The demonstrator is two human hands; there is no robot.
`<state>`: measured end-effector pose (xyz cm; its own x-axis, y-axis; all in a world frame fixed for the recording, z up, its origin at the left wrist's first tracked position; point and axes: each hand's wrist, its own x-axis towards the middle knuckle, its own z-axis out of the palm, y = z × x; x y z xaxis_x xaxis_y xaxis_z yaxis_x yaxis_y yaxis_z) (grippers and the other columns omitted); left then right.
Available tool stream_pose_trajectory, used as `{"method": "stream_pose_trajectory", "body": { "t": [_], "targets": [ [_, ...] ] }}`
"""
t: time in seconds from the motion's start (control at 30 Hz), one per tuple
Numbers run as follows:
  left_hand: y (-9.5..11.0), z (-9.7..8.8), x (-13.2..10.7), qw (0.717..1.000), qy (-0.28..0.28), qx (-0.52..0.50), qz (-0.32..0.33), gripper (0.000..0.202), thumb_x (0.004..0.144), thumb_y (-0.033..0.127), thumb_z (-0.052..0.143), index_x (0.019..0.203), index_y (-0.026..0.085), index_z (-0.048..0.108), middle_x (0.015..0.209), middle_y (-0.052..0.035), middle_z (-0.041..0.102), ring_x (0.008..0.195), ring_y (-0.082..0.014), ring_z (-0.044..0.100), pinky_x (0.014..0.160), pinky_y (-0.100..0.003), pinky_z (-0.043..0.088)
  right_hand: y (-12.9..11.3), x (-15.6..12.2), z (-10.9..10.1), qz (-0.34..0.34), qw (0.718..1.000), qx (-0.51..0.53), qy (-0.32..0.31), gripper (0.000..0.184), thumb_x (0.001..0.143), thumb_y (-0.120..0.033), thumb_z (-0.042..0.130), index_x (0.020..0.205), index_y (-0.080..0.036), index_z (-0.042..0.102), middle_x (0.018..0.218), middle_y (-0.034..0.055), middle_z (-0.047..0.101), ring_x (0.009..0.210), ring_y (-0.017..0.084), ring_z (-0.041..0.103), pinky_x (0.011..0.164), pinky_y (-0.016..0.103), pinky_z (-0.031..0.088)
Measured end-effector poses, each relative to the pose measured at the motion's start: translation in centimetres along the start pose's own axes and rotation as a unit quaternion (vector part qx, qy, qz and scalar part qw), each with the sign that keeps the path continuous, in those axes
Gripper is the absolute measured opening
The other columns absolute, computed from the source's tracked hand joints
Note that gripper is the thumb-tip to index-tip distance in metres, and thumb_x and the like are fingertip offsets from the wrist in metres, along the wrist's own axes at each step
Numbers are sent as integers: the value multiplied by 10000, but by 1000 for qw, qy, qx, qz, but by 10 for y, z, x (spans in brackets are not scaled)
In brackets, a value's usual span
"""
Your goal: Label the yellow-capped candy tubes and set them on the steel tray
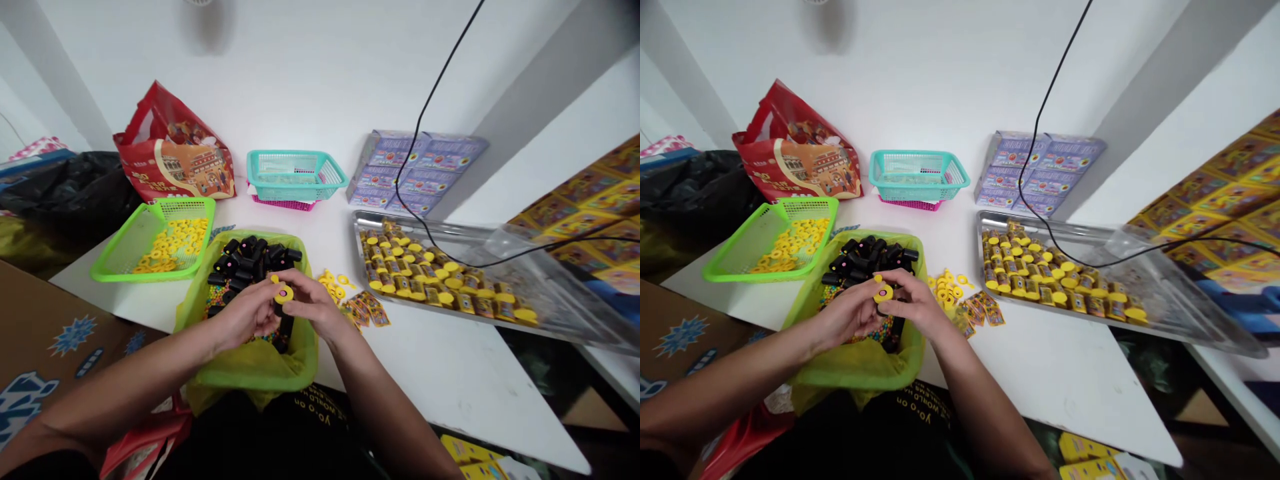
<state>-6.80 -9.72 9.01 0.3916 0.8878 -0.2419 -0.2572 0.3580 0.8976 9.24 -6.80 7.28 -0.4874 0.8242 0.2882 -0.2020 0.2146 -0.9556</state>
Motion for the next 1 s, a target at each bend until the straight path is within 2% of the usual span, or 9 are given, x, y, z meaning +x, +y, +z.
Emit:
{"method": "stream_pose_trajectory", "body": {
  "t": [0.07, 0.2, 0.3, 0.43, 0.57, 0.73, 0.8, 0.87, 1.0],
  "targets": [
    [-2, -1, 0, 999, -31, -12, -9, 382, 822, 541, 572, 975, 198, 504, 655, 47, 479, 377, -54, 420, 304, -160, 218, 1, 0, 0, -12, 999, 41, 2, 456, 671, -446, 786, 1082, -298, 656, 1103, 18, 643, 976, 212, 606, 809, 359, 510],
    [-7, -3, 1, 998, -46, -35, 15, 400, 819, 534, 597, 1029, 207, 501, 604, 62, 435, 400, -71, 460, 313, -152, 242, 3, -3, 5, -78, 995, 43, 53, 211, 739, -386, 750, 905, -277, 678, 1123, 22, 648, 1025, 215, 603, 907, 403, 484],
    [-7, -4, 2, 997, -41, -54, 21, 437, 786, 524, 648, 1049, 206, 504, 607, 61, 449, 414, -76, 473, 321, -153, 263, 2, -7, 10, -109, 990, -27, 85, 131, 812, -355, 682, 917, -276, 667, 1097, 35, 648, 1043, 214, 598, 921, 408, 477],
    [-6, -4, 2, 998, 1, -69, 6, 415, 764, 528, 670, 964, 213, 487, 579, 71, 434, 413, -77, 475, 316, -141, 229, 3, -8, 17, -160, 968, -140, 134, 101, 858, -293, 628, 952, -275, 662, 1021, 46, 647, 986, 208, 605, 891, 399, 477],
    [-8, -5, 2, 998, -1, -56, -24, 439, 804, 626, 549, 863, 197, 477, 465, 87, 374, 300, -60, 316, 287, -158, 148, 6, -9, 18, -170, 958, -191, 131, 194, 810, -297, 689, 997, -275, 644, 979, 40, 643, 936, 215, 601, 844, 388, 478],
    [-14, -9, 6, 997, -17, -49, -61, 513, 807, 708, 444, 805, 196, 464, 419, 80, 375, 281, -63, 274, 292, -171, 144, 9, -12, 14, -160, 951, -244, 105, 421, 701, -300, 789, 1087, -275, 622, 977, 35, 639, 907, 221, 588, 791, 369, 469],
    [-15, -9, 6, 997, -9, -43, -60, 516, 801, 708, 455, 832, 193, 481, 424, 83, 377, 289, -68, 300, 299, -173, 172, 9, -13, 14, -160, 945, -265, 109, 432, 689, -300, 793, 1082, -277, 616, 962, 32, 632, 885, 218, 583, 771, 368, 472],
    [-14, -8, 5, 999, 4, -23, -49, 526, 799, 704, 466, 843, 181, 499, 444, 68, 415, 322, -88, 396, 315, -179, 241, 10, -12, 14, -163, 934, -293, 120, 408, 690, -301, 784, 1059, -279, 613, 925, 25, 619, 846, 209, 578, 737, 361, 476],
    [-8, -6, 0, 1000, 18, -6, 19, 448, 751, 584, 647, 838, 165, 513, 584, 34, 527, 461, -110, 556, 409, -198, 401, 11, -8, 11, -198, 906, -354, 119, 390, 683, -325, 788, 1024, -276, 605, 886, 27, 618, 813, 210, 572, 701, 362, 476]
  ]
}}
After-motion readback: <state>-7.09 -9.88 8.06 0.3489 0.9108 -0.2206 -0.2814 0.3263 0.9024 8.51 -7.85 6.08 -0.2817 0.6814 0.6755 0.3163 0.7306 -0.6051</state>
